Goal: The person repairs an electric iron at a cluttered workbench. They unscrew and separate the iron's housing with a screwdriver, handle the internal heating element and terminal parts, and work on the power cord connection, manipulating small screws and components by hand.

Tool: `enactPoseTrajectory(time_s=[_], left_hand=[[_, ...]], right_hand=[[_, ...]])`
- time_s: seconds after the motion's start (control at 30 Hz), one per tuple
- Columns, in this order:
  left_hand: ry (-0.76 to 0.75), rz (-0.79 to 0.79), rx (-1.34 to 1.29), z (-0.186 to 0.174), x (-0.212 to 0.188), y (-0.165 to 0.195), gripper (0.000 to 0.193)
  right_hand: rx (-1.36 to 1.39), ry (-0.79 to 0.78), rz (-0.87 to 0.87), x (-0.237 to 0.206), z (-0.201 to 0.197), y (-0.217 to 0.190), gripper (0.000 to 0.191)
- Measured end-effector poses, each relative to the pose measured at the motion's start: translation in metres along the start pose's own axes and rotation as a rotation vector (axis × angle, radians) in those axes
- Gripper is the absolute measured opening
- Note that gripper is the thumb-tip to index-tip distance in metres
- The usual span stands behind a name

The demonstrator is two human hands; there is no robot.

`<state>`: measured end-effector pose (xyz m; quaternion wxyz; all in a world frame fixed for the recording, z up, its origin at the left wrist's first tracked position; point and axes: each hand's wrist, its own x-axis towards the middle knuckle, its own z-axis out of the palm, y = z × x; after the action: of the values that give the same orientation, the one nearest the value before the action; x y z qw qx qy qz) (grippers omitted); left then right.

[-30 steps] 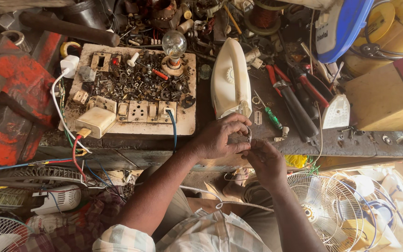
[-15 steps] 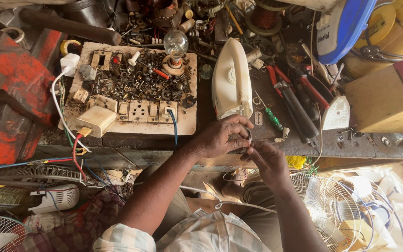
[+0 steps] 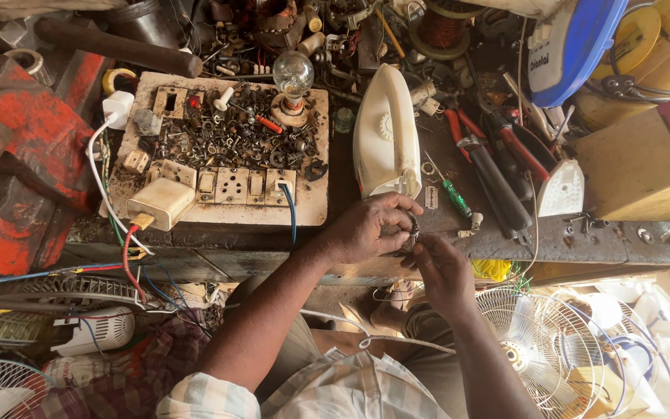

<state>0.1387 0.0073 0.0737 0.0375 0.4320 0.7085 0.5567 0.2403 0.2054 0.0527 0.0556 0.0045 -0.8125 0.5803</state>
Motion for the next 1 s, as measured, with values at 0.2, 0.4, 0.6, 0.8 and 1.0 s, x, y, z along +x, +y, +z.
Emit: enactPoseTrajectory(time_s=[0.2,0.4,0.6,0.8,1.0], left_hand=[[-0.002,-0.001,0.040,0.002,-0.001,-0.003,0.012],[0.000,0.012,0.073,0.001,-0.002,-0.002,0.011],[0.015,0.045,0.091,0.000,-0.001,0.004,0.013],[0.026,-0.032,0.095,-0.003,-0.001,0.010,0.011],[0.072,0.035,0.140,-0.005,-0.003,0.012,0.013]], right_hand=[[-0.351,0.152,-0.302,-0.004,0.000,-0.028,0.033],[-0.547,0.196,-0.329,0.000,0.000,-0.041,0.019],[-0.617,0.287,-0.425,0.002,-0.005,-0.038,0.016],[-0.507,0.376,-0.396,0.013,-0.005,-0.027,0.008],[-0.473,0.391,-0.295,0.006,-0.011,-0.025,0.010]])
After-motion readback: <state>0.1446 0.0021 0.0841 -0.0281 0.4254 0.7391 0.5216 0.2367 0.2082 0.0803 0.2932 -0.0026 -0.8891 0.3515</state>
